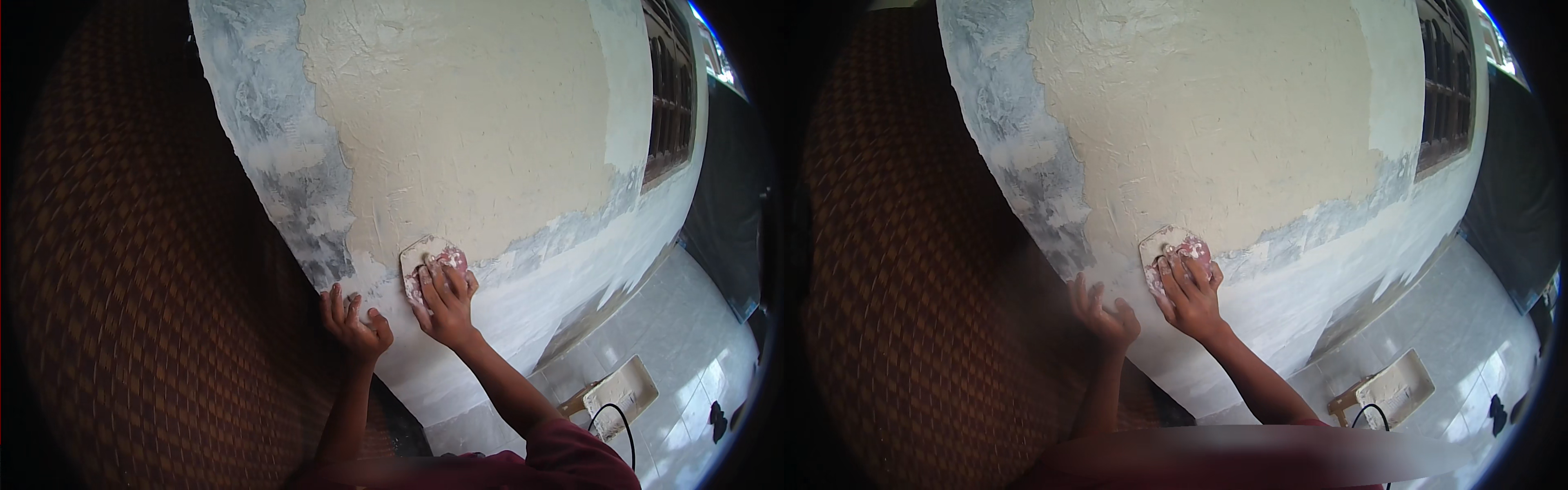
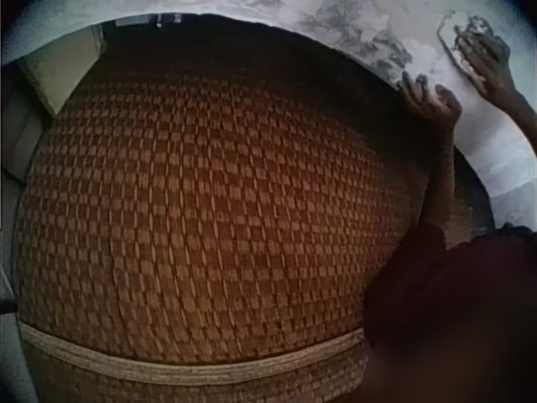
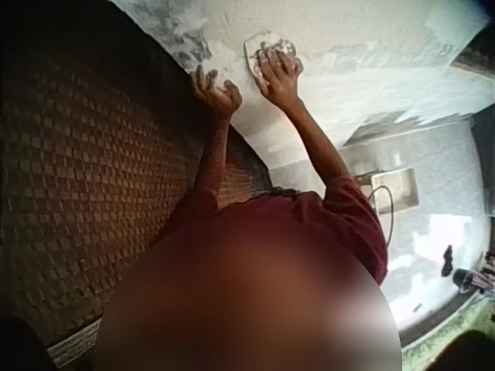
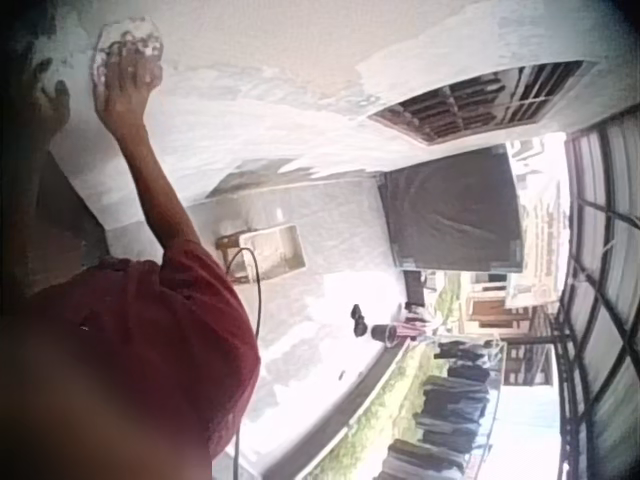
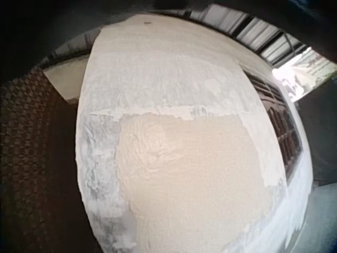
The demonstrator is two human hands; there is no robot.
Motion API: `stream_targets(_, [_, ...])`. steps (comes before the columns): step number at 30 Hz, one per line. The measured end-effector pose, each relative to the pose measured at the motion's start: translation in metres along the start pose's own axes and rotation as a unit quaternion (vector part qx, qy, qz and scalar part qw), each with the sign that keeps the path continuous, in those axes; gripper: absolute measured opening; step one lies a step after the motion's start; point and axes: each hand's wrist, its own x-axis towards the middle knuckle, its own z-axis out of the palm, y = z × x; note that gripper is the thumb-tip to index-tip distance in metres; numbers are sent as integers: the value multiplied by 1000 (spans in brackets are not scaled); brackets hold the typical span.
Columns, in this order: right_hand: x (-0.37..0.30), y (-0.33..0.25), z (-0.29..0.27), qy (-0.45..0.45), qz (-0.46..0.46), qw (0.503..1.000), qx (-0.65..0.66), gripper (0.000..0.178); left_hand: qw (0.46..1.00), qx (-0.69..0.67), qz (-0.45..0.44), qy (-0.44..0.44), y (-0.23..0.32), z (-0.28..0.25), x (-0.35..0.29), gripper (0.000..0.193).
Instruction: The person applies putty from a bucket onto an exterior wall, then smooths it with a hand scraper.
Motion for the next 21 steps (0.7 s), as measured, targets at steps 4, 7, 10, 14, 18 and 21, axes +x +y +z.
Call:
stream_targets(4, [-39,4,11,-32,-4,999,-2,53,1000,-2,4,3,-1,2,-1,36])
stream_targets(7, [-63,-3,-5,-59,11,998,4,52,1000,-2,4,-1,-2,0,-2,37])
stream_targets(10, [-63,-11,-18,-49,0,998,36,52,1000,2,2,-1,-2,-2,-1,37])
stream_targets(14, [-35,-3,-10,-36,6,999,10,52,1000,-1,10,-1,0,0,2,38])
stream_targets(18, [-56,9,9,-66,15,998,-11,52,1000,-7,9,-14,2,-3,3,43])
stream_targets(21, [-80,4,6,-64,22,998,-10,53,1000,-4,12,-12,-1,-3,5,43])
